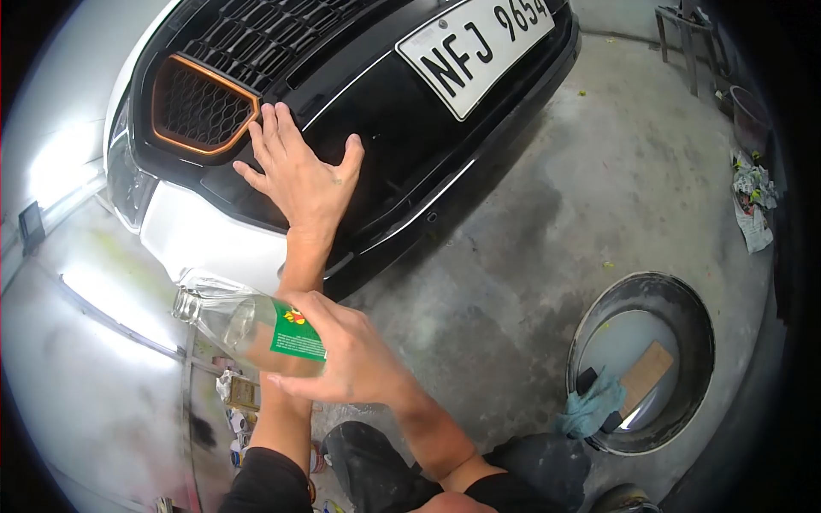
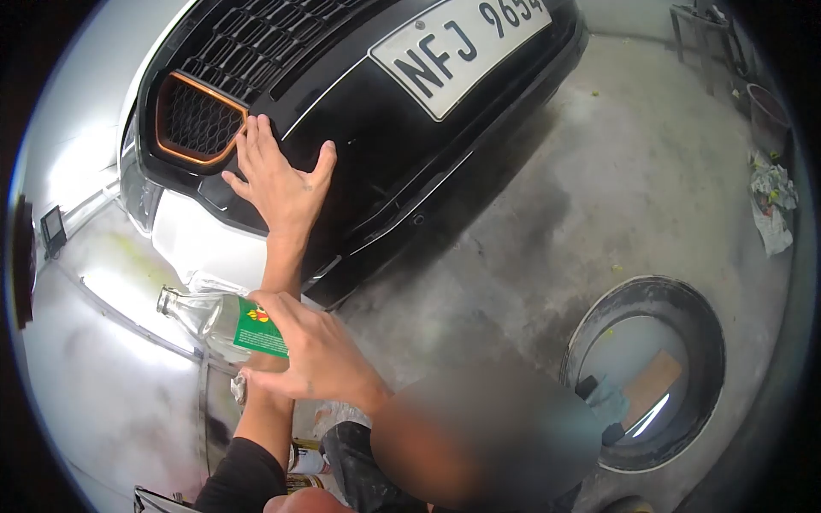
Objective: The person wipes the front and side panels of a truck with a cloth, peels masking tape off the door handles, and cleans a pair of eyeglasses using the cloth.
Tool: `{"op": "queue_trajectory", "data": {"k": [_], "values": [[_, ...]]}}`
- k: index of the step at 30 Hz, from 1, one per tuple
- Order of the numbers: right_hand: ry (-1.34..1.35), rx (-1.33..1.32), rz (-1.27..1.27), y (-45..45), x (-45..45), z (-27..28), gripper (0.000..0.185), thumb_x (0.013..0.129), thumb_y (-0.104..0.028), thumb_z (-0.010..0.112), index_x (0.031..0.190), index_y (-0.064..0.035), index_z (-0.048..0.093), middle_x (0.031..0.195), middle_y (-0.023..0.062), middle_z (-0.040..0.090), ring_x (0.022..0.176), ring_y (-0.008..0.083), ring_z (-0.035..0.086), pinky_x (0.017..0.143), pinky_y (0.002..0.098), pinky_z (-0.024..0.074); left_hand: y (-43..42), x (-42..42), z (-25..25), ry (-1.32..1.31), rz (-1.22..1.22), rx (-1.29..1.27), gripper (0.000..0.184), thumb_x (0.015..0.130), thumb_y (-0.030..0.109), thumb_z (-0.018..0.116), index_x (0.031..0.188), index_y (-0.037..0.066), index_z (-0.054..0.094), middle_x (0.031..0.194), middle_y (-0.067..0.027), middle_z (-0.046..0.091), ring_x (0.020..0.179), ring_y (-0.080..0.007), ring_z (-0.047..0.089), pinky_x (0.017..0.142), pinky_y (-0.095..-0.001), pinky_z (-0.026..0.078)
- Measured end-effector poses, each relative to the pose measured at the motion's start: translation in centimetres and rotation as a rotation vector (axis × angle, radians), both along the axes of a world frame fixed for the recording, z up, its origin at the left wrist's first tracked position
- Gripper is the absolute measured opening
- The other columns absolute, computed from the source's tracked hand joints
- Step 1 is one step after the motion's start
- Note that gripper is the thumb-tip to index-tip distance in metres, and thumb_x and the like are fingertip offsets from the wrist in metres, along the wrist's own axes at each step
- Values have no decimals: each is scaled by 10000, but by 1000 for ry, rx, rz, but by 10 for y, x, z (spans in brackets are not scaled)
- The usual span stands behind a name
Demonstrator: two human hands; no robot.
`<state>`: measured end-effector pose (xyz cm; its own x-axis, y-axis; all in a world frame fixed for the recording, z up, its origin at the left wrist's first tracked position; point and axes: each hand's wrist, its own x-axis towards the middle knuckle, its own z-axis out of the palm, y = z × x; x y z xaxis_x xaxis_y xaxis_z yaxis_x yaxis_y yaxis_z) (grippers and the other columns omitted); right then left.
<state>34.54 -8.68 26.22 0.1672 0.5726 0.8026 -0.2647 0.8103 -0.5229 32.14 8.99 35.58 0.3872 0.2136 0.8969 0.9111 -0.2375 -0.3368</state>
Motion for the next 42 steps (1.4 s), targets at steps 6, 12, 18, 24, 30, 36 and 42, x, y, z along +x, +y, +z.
{"op": "queue_trajectory", "data": {"k": [6, 12, 18, 24, 30, 36, 42], "values": [[19, -6, -14, 3, 14, -5, 750, 715, -250, 900, 1312, 46, 554, 1105, 246, 671, 979, 394, 710, 845, 427, 564, -1, 14, -8, -34, 63, -13, 1154, 721, 600, 775, 1559, -55, 327, 1627, -218, 319, 1540, -453, 189, 1146, -793, 57], [19, -4, -43, 7, 18, -8, 756, 717, -253, 897, 1314, 51, 546, 1109, 245, 674, 975, 403, 713, 845, 427, 571, 4, 19, -12, -38, 112, 31, 1238, 693, 670, 791, 1554, -82, 317, 1621, -244, 316, 1545, -419, 194, 1147, -790, 64], [24, 3, -21, 11, 19, -11, 761, 720, -250, 896, 1321, 54, 541, 1107, 246, 674, 981, 401, 712, 849, 429, 572, 1, 19, -10, -30, 133, 1, 1194, 702, 588, 790, 1563, -77, 299, 1630, -236, 301, 1542, -410, 194, 1155, -780, 68], [21, -15, 21, 11, 22, -12, 773, 714, -234, 902, 1333, 53, 539, 1117, 239, 671, 997, 400, 709, 855, 429, 570, 2, 18, -11, -34, 123, -8, 1169, 689, 530, 784, 1568, -66, 297, 1640, -228, 291, 1553, -409, 174, 1167, -767, 55], [34, 4, 2, 12, 24, -12, 779, 709, -229, 912, 1327, 62, 538, 1132, 245, 669, 996, 414, 704, 855, 427, 569, 2, 22, -10, -68, 145, -29, 1188, 677, 547, 789, 1570, -63, 297, 1639, -230, 292, 1555, -412, 167, 1171, -763, 50], [43, -1, 6, 11, 25, -11, 775, 722, -250, 908, 1327, 64, 541, 1132, 248, 671, 998, 419, 704, 857, 424, 569, 3, 24, -10, -75, 136, -16, 1184, 687, 540, 788, 1574, -62, 283, 1639, -229, 287, 1556, -414, 164, 1170, -764, 44], [22, -1, -15, 6, 24, -9, 771, 729, -271, 904, 1327, 59, 547, 1126, 251, 676, 1009, 397, 711, 860, 420, 568, 4, 18, -9, -53, 140, -22, 1190, 693, 555, 792, 1573, -63, 282, 1643, -226, 277, 1554, -418, 162, 1164, -772, 44]]}}
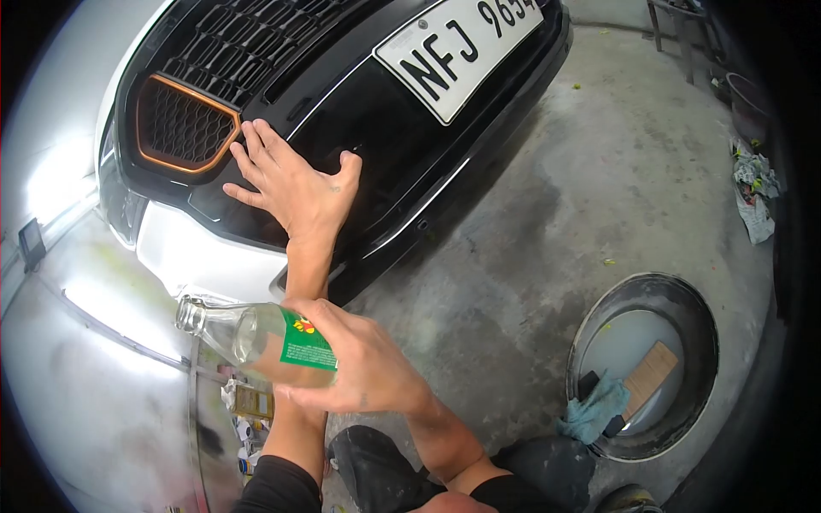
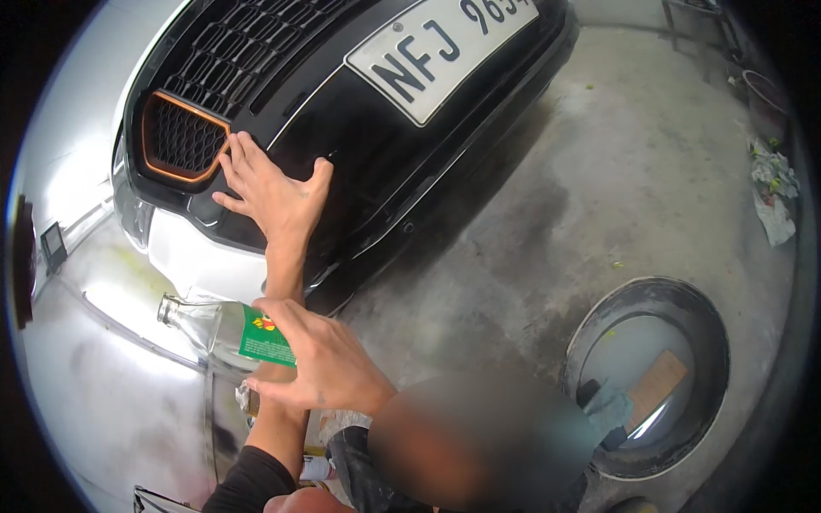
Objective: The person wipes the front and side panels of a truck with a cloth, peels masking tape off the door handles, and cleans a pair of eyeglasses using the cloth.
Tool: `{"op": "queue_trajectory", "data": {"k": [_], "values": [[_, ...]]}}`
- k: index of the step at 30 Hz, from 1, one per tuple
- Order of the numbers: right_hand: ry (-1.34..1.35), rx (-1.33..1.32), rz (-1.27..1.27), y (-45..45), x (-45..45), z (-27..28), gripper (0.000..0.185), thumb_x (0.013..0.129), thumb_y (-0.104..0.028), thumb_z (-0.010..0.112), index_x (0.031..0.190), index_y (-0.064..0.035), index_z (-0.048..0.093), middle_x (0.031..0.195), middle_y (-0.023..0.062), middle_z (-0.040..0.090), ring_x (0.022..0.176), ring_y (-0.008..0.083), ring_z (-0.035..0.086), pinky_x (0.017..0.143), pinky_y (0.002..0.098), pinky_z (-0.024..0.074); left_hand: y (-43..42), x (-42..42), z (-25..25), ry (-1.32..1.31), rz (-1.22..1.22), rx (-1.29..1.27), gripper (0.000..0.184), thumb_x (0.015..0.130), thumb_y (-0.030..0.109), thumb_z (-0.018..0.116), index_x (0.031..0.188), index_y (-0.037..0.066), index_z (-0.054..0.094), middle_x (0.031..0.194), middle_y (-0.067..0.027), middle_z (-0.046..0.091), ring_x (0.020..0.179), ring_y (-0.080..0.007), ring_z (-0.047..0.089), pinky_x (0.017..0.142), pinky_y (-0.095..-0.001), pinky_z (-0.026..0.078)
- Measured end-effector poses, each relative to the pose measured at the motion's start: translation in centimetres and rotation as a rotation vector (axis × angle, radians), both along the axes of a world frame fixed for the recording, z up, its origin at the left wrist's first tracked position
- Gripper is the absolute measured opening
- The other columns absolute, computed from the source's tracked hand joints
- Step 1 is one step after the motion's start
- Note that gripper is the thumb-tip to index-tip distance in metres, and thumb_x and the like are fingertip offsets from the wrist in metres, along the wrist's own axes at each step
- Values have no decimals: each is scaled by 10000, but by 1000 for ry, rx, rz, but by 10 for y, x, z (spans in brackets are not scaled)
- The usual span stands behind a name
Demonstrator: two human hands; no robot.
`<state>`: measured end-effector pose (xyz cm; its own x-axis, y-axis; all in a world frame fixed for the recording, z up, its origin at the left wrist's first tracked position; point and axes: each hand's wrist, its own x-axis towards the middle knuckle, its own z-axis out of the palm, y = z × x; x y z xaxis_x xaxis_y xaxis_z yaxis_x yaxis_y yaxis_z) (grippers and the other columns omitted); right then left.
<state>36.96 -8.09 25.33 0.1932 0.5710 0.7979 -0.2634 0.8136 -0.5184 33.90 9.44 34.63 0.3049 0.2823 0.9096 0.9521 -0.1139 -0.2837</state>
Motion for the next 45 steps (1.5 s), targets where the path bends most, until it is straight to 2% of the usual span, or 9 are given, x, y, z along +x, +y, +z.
{"op": "queue_trajectory", "data": {"k": [9, 15, 24, 28, 29, 31, 34, 40, 45], "values": [[-16, -71, 20, 1, 5, -1, 761, 740, -270, 897, 1332, 59, 549, 1165, 242, 678, 1039, 370, 709, 890, 414, 557, 0, 6, -5, -2, -19, 50, 1290, 690, 757, 768, 1591, -27, 281, 1637, -212, 292, 1548, -410, 184, 1158, -773, 63], [-9, -103, -21, -10, 6, 5, 761, 739, -244, 886, 1351, 46, 539, 1171, 227, 672, 1037, 382, 696, 886, 409, 550, -10, -21, -5, 308, -165, -28, 1055, 868, 586, 708, 1646, 74, 213, 1686, -234, 187, 1565, -441, 112, 1165, -743, 86], [-22, -69, -28, -15, -15, 6, 760, 721, -236, 877, 1345, 38, 541, 1155, 220, 669, 1034, 403, 689, 880, 429, 546, -48, -81, -27, 645, -127, -441, 1067, 835, 471, 768, 1654, 87, 201, 1739, -177, 55, 1610, -368, 9, 1248, -615, -48], [-42, -75, -8, -11, -19, 0, 786, 707, -240, 886, 1354, 39, 539, 1162, 209, 672, 1048, 389, 691, 900, 416, 543, -53, -131, -38, 605, -501, -469, 700, 851, 280, 758, 1479, 65, 535, 1581, -176, 457, 1489, -392, 393, 1203, -621, 279], [-47, -94, 22, -9, -19, -3, 789, 704, -237, 888, 1355, 38, 538, 1165, 204, 673, 1055, 379, 690, 905, 412, 539, -36, -158, -43, 567, -591, -484, 503, 863, 155, 718, 1351, 61, 641, 1433, -166, 595, 1330, -412, 549, 1122, -560, 427], [-56, -132, 77, -5, -17, -8, 794, 699, -232, 891, 1357, 35, 536, 1172, 194, 673, 1069, 359, 688, 916, 402, 532, -72, -187, -63, -4, -570, -768, 619, 949, 348, 660, 1431, -19, 537, 1439, -197, 575, 1308, -339, 571, 1133, -433, 436], [-78, -127, 130, 9, -22, -24, 798, 693, -226, 891, 1359, 32, 536, 1190, 179, 671, 1088, 334, 679, 934, 390, 518, -139, -178, -52, -1176, -1416, -1196, 800, 965, 493, 662, 1502, -53, 429, 1453, -200, 558, 1333, -282, 553, 1145, -417, 422], [-185, -145, 263, 33, -54, -59, 791, 688, -237, 879, 1360, -3, 533, 1191, 163, 670, 1085, 335, 675, 925, 396, 514, -164, -163, -81, -958, -1138, -1108, 1000, 819, 440, 865, 1542, -43, 370, 1483, -196, 533, 1341, -278, 545, 1133, -421, 443], [-289, -284, 321, 38, -68, -81, 784, 694, -234, 862, 1374, -42, 522, 1189, 157, 670, 1068, 336, 674, 915, 404, 512, -156, -189, -120, -1244, -1133, -1179, 915, 758, 228, 907, 1491, -48, 433, 1499, -208, 526, 1298, -251, 575, 1104, -398, 467]]}}
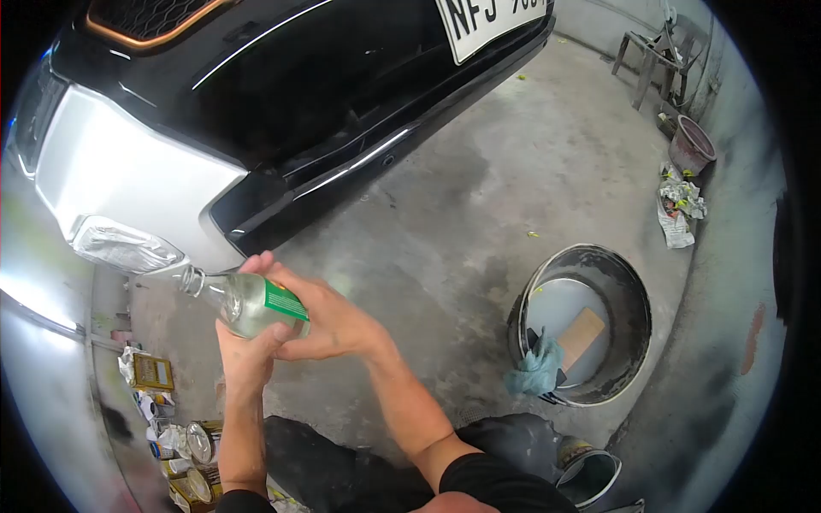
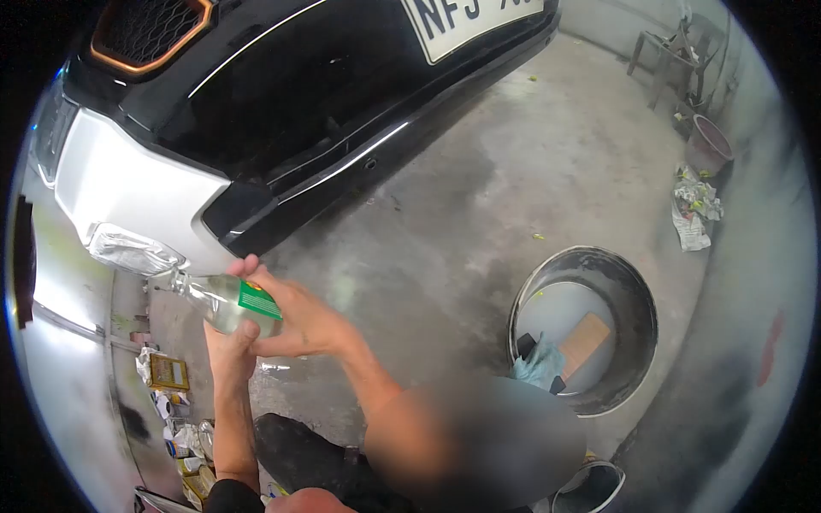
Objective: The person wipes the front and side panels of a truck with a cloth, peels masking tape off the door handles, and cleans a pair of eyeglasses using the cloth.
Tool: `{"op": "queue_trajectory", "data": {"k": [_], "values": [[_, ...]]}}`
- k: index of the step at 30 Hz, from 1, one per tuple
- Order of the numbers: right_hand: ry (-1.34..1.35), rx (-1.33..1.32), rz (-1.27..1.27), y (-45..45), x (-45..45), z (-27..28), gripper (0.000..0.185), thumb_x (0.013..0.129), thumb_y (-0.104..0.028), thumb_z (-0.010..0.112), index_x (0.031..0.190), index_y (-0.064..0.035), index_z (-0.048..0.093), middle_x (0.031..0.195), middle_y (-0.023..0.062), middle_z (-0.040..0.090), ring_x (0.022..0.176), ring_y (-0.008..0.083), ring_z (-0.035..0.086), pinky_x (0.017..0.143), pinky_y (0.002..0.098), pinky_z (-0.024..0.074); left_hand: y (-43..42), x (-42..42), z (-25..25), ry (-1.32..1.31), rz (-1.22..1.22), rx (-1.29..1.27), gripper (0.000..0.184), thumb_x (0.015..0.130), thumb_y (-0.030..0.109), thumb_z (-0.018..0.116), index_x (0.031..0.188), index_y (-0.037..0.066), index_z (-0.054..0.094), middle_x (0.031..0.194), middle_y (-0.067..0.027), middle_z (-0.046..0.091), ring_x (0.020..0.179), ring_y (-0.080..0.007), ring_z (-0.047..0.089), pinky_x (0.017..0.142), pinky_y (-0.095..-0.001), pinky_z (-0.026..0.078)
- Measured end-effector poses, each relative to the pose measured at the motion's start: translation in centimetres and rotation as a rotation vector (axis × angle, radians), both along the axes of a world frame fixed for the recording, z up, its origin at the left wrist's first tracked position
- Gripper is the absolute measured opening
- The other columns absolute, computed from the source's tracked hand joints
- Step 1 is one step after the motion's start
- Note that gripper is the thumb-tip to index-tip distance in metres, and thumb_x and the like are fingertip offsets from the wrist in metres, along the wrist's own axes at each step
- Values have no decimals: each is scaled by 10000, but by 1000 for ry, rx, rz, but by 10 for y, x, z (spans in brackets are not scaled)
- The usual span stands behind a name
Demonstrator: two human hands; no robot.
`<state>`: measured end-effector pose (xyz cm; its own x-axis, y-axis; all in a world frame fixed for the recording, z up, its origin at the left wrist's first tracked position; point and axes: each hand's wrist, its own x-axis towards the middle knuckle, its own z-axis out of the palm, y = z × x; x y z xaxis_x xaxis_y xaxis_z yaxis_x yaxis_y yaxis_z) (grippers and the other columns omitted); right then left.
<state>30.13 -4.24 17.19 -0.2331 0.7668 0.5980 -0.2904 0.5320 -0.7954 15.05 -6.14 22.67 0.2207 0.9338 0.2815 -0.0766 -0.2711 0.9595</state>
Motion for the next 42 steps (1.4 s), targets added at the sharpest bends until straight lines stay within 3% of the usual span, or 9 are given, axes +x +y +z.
{"op": "queue_trajectory", "data": {"k": [5, 10, 13, 17, 23, 25, 31, 36, 42], "values": [[-102, -104, 17, -1, -23, -15, 810, 703, -224, 859, 1403, -51, 492, 1206, 149, 671, 1094, 304, 666, 938, 410, 508, -1, -33, -32, -55, 92, -117, 788, 771, 129, 873, 1433, -48, 482, 1512, -213, 517, 1263, -229, 593, 1067, -391, 497], [35, -118, 43, -2, -45, -22, 725, 790, -217, 844, 1411, -43, 514, 1296, 142, 643, 1213, 262, 618, 1040, 409, 485, 4, -75, -46, -54, 152, -94, 675, 779, 98, 850, 1366, -29, 542, 1360, -169, 624, 1166, -203, 635, 983, -375, 534], [-78, -161, -212, 9, -24, -31, 606, 874, -199, 803, 1393, -13, 550, 1338, 160, 616, 1271, 296, 590, 1093, 445, 448, 2, -96, -62, 60, 214, -94, 614, 769, 96, 852, 1309, -5, 577, 1233, -125, 678, 1094, -188, 659, 947, -361, 543], [98, -66, -1010, 39, -13, -40, 559, 1053, -241, 575, 1524, 30, 443, 1555, 245, 462, 1466, 355, 424, 1195, 450, 339, -8, -120, -88, 245, 173, -161, 569, 742, 95, 866, 1241, 23, 600, 1147, -89, 703, 1043, -169, 672, 929, -348, 544], [-313, 219, -1115, 77, -14, -24, 582, 1082, -237, 491, 1580, 28, 349, 1665, 264, 279, 1555, 439, 236, 1242, 513, 240, -18, -127, -97, 226, 207, -186, 595, 703, 105, 891, 1215, 28, 599, 1131, -90, 705, 1008, -156, 675, 902, -331, 550], [-491, 295, -1091, 75, -32, -20, 589, 1066, -251, 522, 1575, 8, 376, 1666, 218, 310, 1543, 443, 269, 1217, 602, 245, -20, -129, -91, 227, 209, -180, 604, 696, 109, 892, 1216, 26, 597, 1131, -90, 705, 1008, -157, 676, 903, -330, 550], [-518, 149, -1338, 101, 13, -21, 463, 1071, -191, 472, 1495, -5, 490, 1574, 192, 467, 1493, 420, 381, 1192, 595, 307, -23, -135, -85, 219, 164, -186, 619, 698, 90, 865, 1243, 23, 579, 1146, -90, 691, 1032, -161, 668, 919, -335, 548], [-727, 142, -1491, 135, 94, -23, 430, 1069, -175, 443, 1453, -1, 528, 1561, 194, 478, 1470, 415, 404, 1174, 606, 338, -23, -143, -82, 179, 128, -176, 641, 705, 79, 851, 1274, 25, 559, 1165, -87, 680, 1095, -176, 662, 944, -344, 546], [-871, 159, -1414, 136, 132, -11, 422, 1046, -151, 463, 1409, 46, 548, 1534, 242, 487, 1418, 436, 454, 1149, 600, 374, -27, -139, -74, 144, 76, -100, 595, 704, 103, 870, 1221, 13, 590, 1134, -92, 682, 980, -149, 662, 877, -319, 545]]}}
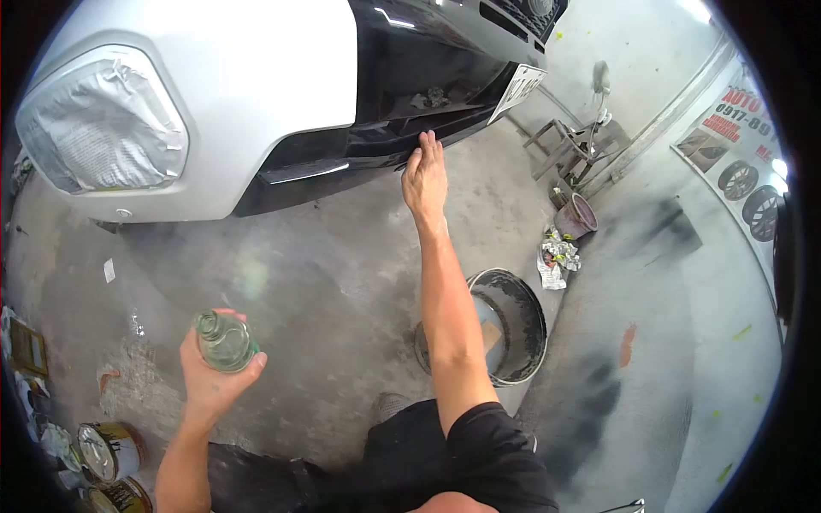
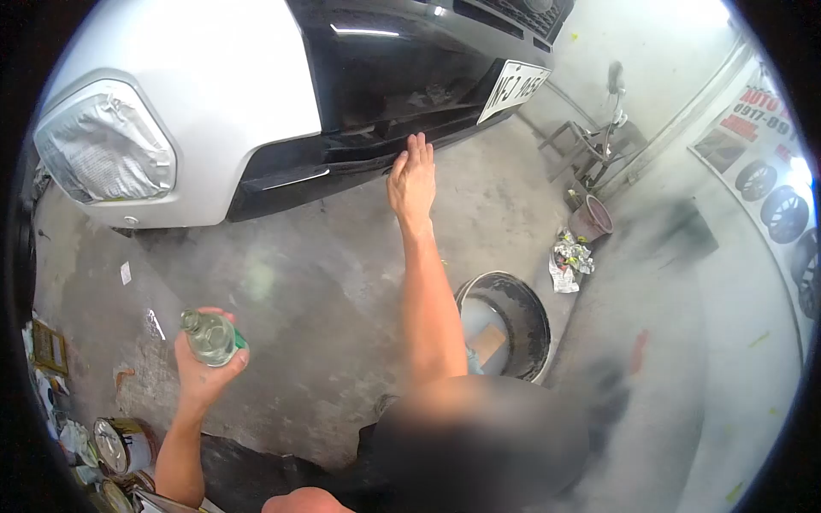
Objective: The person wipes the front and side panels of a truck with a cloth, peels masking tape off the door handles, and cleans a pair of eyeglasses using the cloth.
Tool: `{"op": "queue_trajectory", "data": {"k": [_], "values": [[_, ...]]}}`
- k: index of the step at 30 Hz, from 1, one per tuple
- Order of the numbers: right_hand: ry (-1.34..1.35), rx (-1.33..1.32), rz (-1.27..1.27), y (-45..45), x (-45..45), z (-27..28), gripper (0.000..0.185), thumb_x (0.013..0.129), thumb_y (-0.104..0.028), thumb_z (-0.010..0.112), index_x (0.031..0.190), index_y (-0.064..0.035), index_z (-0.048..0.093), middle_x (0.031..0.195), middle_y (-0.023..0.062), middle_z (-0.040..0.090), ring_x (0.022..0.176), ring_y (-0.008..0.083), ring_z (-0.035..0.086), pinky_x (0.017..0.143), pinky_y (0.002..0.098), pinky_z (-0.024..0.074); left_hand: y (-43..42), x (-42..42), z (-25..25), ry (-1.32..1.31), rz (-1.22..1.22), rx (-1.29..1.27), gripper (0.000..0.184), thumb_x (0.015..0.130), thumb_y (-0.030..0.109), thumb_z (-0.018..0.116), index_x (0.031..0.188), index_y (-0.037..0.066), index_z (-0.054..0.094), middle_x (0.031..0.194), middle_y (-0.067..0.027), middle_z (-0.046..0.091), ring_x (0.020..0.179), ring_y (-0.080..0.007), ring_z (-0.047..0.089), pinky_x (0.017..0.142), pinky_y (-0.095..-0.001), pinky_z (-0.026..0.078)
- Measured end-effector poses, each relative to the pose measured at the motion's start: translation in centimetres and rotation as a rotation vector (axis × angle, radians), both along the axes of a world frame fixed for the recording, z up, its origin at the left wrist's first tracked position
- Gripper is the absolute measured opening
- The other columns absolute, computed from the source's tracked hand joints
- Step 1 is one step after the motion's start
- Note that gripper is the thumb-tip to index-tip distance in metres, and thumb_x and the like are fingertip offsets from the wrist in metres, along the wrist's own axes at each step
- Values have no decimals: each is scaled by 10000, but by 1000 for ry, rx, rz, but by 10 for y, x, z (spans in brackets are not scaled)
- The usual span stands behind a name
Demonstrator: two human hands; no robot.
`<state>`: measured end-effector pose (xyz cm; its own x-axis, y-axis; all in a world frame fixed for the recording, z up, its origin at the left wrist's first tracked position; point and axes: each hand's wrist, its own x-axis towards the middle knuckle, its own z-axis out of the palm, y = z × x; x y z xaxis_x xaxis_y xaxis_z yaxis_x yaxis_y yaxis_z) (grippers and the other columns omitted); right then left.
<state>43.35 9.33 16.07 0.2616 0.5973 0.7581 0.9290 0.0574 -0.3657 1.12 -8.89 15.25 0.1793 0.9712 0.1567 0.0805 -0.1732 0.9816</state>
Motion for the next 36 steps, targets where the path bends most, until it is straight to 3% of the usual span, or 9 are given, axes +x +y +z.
{"op": "queue_trajectory", "data": {"k": [7, 11, 12, 16, 23, 26, 29, 32, 36], "values": [[-185, -87, 90, -52, -60, 5, 486, 1000, -166, 580, 1438, 38, 527, 1529, 277, 476, 1364, 457, 509, 1121, 475, 446, 4, 8, 0, 20, -46, 43, 554, 706, 159, 886, 1168, 19, 614, 1067, -76, 691, 976, -156, 669, 879, -331, 542], [-201, -61, 257, -79, -99, 12, 593, 936, -138, 652, 1477, 38, 484, 1340, 262, 582, 1183, 417, 617, 874, 476, 558, 6, 17, 0, 42, -63, 70, 565, 703, 169, 896, 1170, 20, 614, 1054, -71, 692, 970, -157, 671, 880, -336, 539], [-250, -46, 248, -85, -112, 20, 622, 910, -110, 666, 1493, 1, 480, 1097, 236, 641, 921, 385, 689, 672, 463, 568, 6, 20, 1, 43, -63, 69, 567, 702, 168, 898, 1171, 20, 614, 1052, -69, 691, 965, -156, 671, 876, -337, 538], [-173, -86, 397, -89, -143, 26, 645, 910, -83, 665, 1523, -82, 464, 888, 204, 702, 689, 407, 684, 624, 502, 554, 5, 25, 4, 57, -62, 109, 565, 701, 162, 899, 1168, 20, 616, 1033, -63, 696, 955, -151, 668, 868, -330, 534], [-188, -264, 487, -88, -147, 30, 682, 919, -67, 627, 1562, -174, 429, 853, 191, 666, 666, 409, 662, 601, 504, 537, 4, 27, 2, 132, -8, 108, 542, 697, 141, 889, 1152, 25, 618, 1014, -53, 691, 931, -136, 652, 852, -311, 532], [-107, 0, 386, -65, -95, 3, 683, 919, -52, 607, 1563, -193, 429, 770, 184, 646, 636, 399, 652, 588, 497, 518, 5, 30, -2, 95, 16, 93, 532, 699, 131, 886, 1146, 33, 617, 1022, -46, 683, 921, -126, 646, 849, -304, 532], [130, -27, 204, -54, -42, -19, 698, 912, -23, 591, 1572, -155, 407, 679, 176, 618, 602, 389, 642, 579, 482, 496, 8, 28, -13, 56, -15, 75, 525, 704, 112, 881, 1148, 33, 612, 1029, -45, 677, 922, -119, 644, 847, -304, 533], [53, 32, 2, -43, -3, -29, 699, 928, 5, 566, 1588, -106, 366, 642, 175, 619, 584, 392, 634, 581, 486, 480, 13, 37, -5, 46, -33, 102, 527, 705, 104, 882, 1149, 25, 608, 1024, -47, 673, 918, -117, 644, 843, -306, 534], [141, 187, 182, -72, -40, 76, 759, 911, 2, 566, 1621, -111, 320, 831, 191, 696, 630, 392, 655, 606, 476, 524, 21, 39, -14, 95, -25, 72, 552, 687, 151, 907, 1135, 11, 616, 1007, -55, 680, 908, -130, 652, 841, -316, 541]]}}
